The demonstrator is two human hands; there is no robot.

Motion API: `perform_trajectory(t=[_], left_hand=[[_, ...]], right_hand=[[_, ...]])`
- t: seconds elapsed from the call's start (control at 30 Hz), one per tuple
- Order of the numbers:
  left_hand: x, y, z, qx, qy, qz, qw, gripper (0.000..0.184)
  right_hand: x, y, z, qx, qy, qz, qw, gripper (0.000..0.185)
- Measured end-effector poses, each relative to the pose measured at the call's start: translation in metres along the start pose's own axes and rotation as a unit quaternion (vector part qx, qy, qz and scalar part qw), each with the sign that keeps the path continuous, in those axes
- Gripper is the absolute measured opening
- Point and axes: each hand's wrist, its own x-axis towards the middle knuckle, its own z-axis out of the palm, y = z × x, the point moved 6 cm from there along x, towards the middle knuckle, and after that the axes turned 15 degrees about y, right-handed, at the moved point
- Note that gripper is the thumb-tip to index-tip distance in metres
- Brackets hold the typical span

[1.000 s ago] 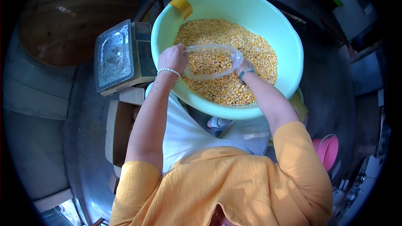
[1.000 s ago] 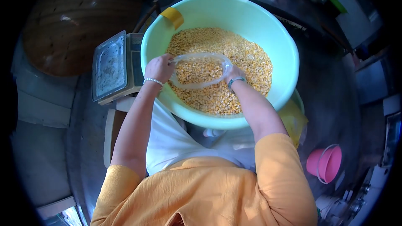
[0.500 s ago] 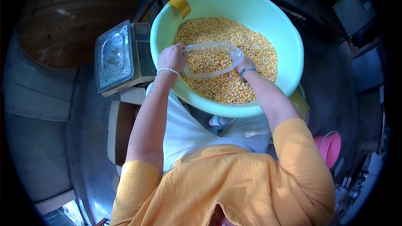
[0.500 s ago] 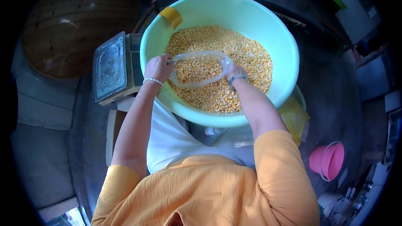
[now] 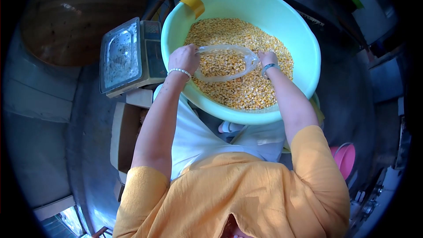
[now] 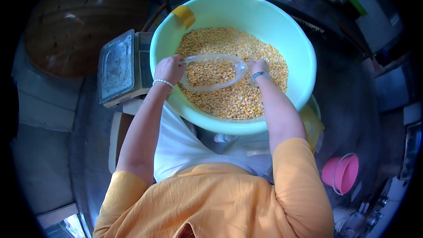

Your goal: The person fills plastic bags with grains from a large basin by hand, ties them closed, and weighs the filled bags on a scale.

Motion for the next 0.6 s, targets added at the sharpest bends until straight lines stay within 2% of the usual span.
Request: perform_trajectory(t=[0.07,0.13,0.33,0.43,0.53,0.6], left_hand=[[0.001,-0.003,0.003,-0.006,-0.011,-0.010,1.000,0.021],[0.000,-0.003,0.001,-0.013,0.001,-0.006,1.000,0.021],[0.000,-0.003,-0.001,-0.030,-0.004,-0.004,1.000,0.021],[0.000,-0.003,-0.004,-0.041,0.002,-0.001,0.999,0.021],[-0.004,-0.001,-0.010,-0.058,0.022,0.000,0.998,0.019],[-0.004,-0.002,-0.012,-0.065,0.024,-0.003,0.998,0.019]], right_hand=[[0.010,-0.004,0.000,0.121,0.009,0.035,0.992,0.034],[0.008,-0.035,-0.019,0.261,-0.003,0.094,0.961,0.041],[-0.014,-0.108,-0.037,0.333,-0.100,0.125,0.929,0.039],[-0.034,-0.139,-0.014,0.211,-0.120,-0.005,0.970,0.040],[-0.050,-0.142,0.026,0.082,-0.130,-0.133,0.979,0.039],[-0.058,-0.139,0.039,0.012,-0.134,-0.156,0.979,0.039]])
